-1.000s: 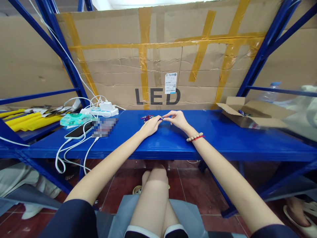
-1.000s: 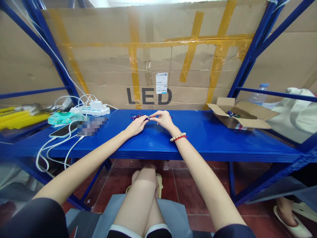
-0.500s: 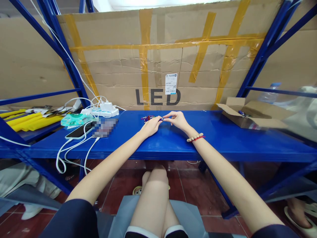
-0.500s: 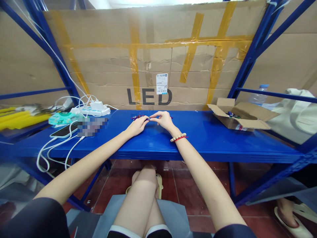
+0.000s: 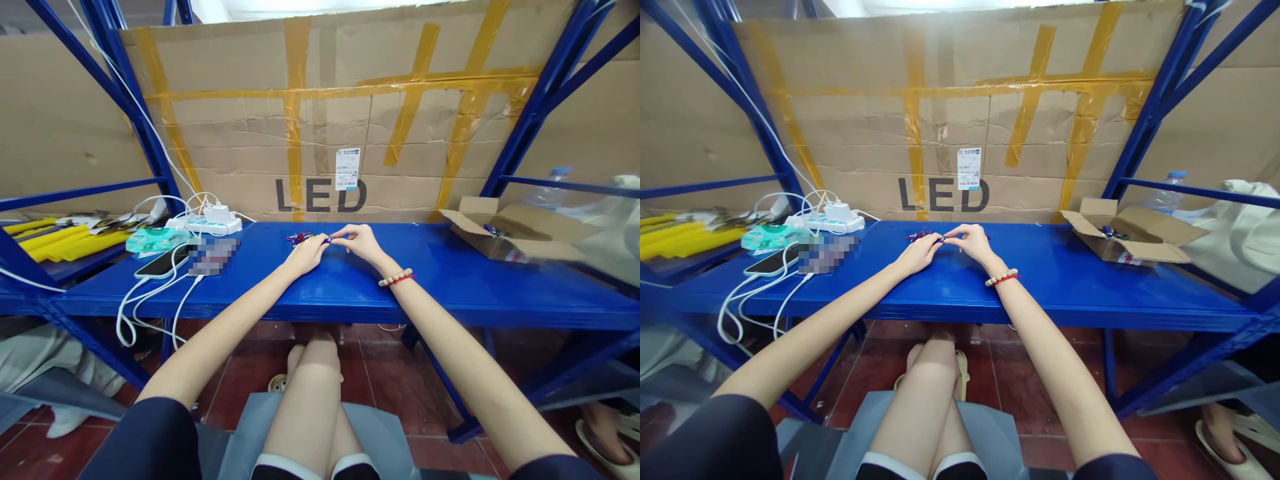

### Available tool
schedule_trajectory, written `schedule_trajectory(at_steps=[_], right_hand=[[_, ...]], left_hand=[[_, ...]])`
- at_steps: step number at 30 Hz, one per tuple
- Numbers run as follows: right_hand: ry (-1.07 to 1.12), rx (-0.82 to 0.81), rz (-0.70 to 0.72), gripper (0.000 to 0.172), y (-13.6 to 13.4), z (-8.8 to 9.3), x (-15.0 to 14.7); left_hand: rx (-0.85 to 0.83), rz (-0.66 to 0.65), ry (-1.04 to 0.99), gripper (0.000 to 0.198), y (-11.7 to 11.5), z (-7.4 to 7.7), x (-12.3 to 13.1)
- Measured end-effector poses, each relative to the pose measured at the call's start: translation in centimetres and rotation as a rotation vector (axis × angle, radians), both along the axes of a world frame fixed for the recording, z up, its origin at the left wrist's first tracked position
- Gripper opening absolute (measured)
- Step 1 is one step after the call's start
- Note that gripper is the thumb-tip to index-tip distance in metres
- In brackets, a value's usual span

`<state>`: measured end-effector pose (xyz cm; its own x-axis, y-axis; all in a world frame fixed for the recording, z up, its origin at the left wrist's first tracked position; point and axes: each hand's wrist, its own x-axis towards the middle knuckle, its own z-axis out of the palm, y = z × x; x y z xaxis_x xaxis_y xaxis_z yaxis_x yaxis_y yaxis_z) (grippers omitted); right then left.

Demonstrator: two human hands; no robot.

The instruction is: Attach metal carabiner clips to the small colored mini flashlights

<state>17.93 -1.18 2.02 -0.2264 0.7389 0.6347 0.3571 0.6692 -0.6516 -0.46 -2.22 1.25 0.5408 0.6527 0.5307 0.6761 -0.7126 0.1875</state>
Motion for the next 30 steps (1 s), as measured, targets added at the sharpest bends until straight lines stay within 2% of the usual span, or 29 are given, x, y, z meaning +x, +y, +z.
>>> schedule_trajectory(at_steps=[30], right_hand=[[0.068,-0.022,0.044,0.046,0.16,-0.03,-0.14]], left_hand=[[0.015,-0.023,-0.009,0.023,-0.06,0.05,-0.14]])
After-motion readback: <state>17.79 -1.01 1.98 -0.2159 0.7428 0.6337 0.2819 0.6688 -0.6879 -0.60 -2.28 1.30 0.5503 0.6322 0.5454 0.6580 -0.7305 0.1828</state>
